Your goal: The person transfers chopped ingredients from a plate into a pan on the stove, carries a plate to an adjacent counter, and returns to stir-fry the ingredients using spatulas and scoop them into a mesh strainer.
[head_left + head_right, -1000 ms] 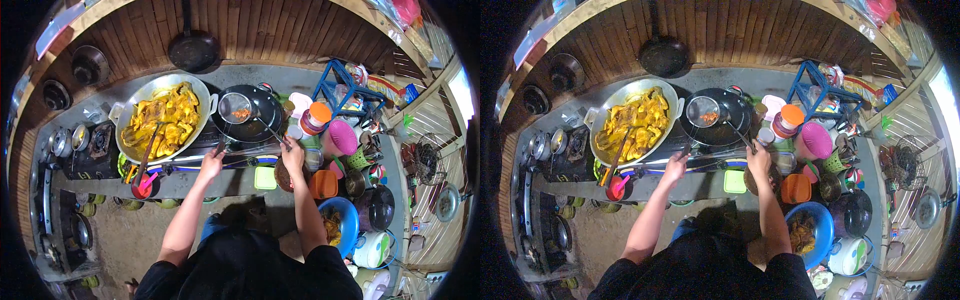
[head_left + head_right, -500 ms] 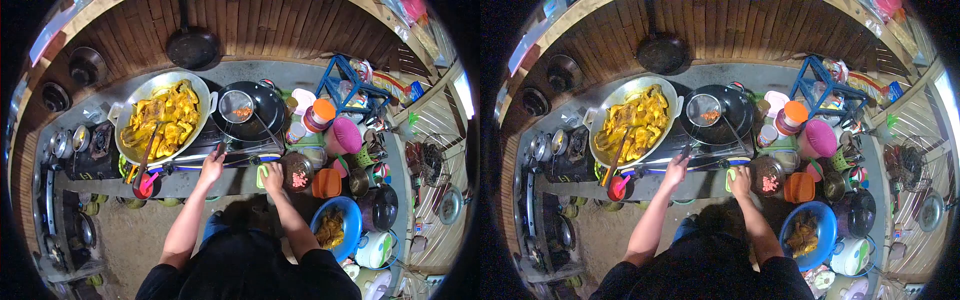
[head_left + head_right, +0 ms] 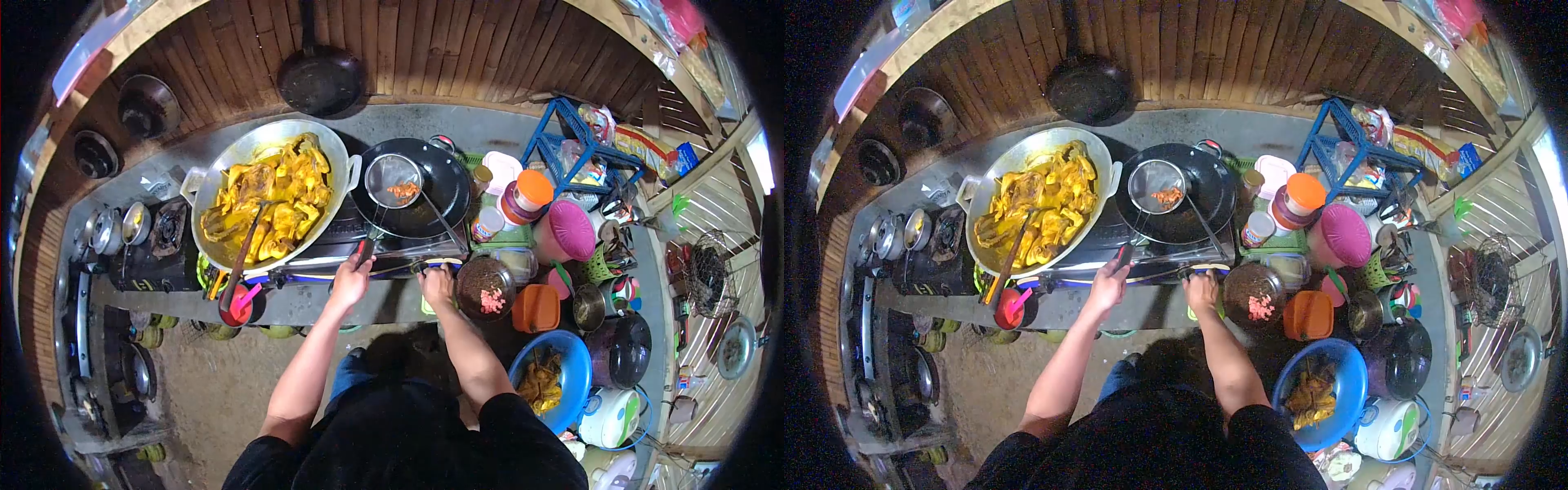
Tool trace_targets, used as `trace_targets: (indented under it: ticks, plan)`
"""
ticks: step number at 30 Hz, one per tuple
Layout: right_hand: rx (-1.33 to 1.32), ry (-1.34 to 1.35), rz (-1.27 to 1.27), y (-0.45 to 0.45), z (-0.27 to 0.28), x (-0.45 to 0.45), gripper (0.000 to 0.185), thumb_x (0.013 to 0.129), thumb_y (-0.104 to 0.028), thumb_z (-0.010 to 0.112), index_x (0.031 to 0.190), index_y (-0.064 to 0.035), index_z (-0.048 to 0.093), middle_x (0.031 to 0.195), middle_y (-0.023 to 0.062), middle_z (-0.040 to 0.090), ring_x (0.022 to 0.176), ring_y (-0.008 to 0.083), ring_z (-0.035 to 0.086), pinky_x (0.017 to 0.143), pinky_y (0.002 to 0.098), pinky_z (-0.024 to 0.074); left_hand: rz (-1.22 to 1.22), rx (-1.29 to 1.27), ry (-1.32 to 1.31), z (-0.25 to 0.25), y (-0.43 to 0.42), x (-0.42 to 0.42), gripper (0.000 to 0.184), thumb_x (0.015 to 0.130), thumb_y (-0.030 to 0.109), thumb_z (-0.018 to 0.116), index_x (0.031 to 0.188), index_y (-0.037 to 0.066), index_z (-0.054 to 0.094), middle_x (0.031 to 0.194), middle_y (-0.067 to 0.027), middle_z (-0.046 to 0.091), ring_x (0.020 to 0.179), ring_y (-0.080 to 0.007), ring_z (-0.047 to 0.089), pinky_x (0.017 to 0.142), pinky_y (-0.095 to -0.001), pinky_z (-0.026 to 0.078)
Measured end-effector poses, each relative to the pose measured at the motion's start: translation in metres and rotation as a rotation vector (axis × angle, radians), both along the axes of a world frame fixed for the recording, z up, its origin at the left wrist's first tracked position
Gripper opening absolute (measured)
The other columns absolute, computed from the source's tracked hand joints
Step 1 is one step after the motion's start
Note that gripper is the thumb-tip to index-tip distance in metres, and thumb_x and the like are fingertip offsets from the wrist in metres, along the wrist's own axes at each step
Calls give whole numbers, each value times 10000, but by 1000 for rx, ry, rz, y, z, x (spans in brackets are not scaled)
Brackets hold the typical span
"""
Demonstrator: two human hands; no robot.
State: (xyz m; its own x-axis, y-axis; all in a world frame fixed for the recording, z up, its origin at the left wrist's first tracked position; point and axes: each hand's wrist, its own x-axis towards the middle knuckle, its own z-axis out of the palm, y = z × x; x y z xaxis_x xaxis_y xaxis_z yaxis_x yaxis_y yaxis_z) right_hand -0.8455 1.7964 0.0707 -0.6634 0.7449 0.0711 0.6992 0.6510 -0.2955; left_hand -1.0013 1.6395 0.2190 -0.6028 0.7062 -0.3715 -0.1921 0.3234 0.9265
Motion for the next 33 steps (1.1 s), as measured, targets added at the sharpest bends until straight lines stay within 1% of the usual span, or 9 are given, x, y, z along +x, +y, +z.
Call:
trace_targets:
  ticks: [8,14,16,20,21,23,26,31,33]
  plan:
    - [-61,-21,-32,9,-6,-1,230,804,-303,678,821,-79,727,828,173,685,914,343,602,855,443,462,3,-13,-32,-1,2,0,178,976,214,515,1103,109,584,552,68,373,431,-51,319,380,-233,215]
    - [27,406,4,-10,55,7,177,782,-254,706,733,-89,663,827,115,634,872,336,582,790,440,464,5,-24,-7,-3,4,-2,178,977,218,513,1096,105,583,563,69,378,449,-53,335,387,-230,219]
    - [314,532,145,-13,94,12,170,784,-234,701,721,-106,607,822,87,549,839,317,542,738,431,449,2,-20,21,-5,6,-4,180,977,218,514,1096,101,582,563,68,382,450,-54,341,387,-231,220]
    - [522,445,-64,11,155,17,332,804,-275,687,1075,-94,629,891,111,577,858,326,560,741,436,460,4,-4,47,-13,6,-6,181,978,214,509,1088,92,585,547,65,389,429,-59,347,377,-236,227]
    - [527,446,-69,21,155,17,332,804,-275,687,1075,-94,629,891,111,577,858,326,560,741,436,460,-7,3,63,-14,7,-7,180,979,213,505,1085,92,586,540,64,390,422,-60,349,372,-238,229]
    - [74,212,-239,39,145,16,499,852,-345,641,1243,-42,570,956,204,651,893,406,626,761,494,498,-14,-4,45,-4,7,-3,179,980,212,500,1079,91,588,531,64,387,411,-61,344,368,-240,229]
    - [-134,205,-191,60,138,13,554,888,-390,594,1291,-15,528,962,275,661,902,451,641,782,534,507,-20,5,33,0,9,-1,179,983,208,490,1070,90,591,518,64,380,394,-63,332,362,-244,227]
    - [-66,286,-202,59,147,14,266,929,-256,528,873,-52,688,859,226,669,835,422,644,746,526,499,-18,33,-7,3,12,-2,174,980,199,487,1060,89,596,508,64,376,379,-65,315,359,-252,224]
    - [-12,290,-164,64,154,20,251,926,-243,531,879,-52,687,851,221,671,828,420,645,739,521,502,-42,28,0,7,12,-4,158,978,197,491,1045,101,596,510,62,375,390,-62,323,361,-253,220]
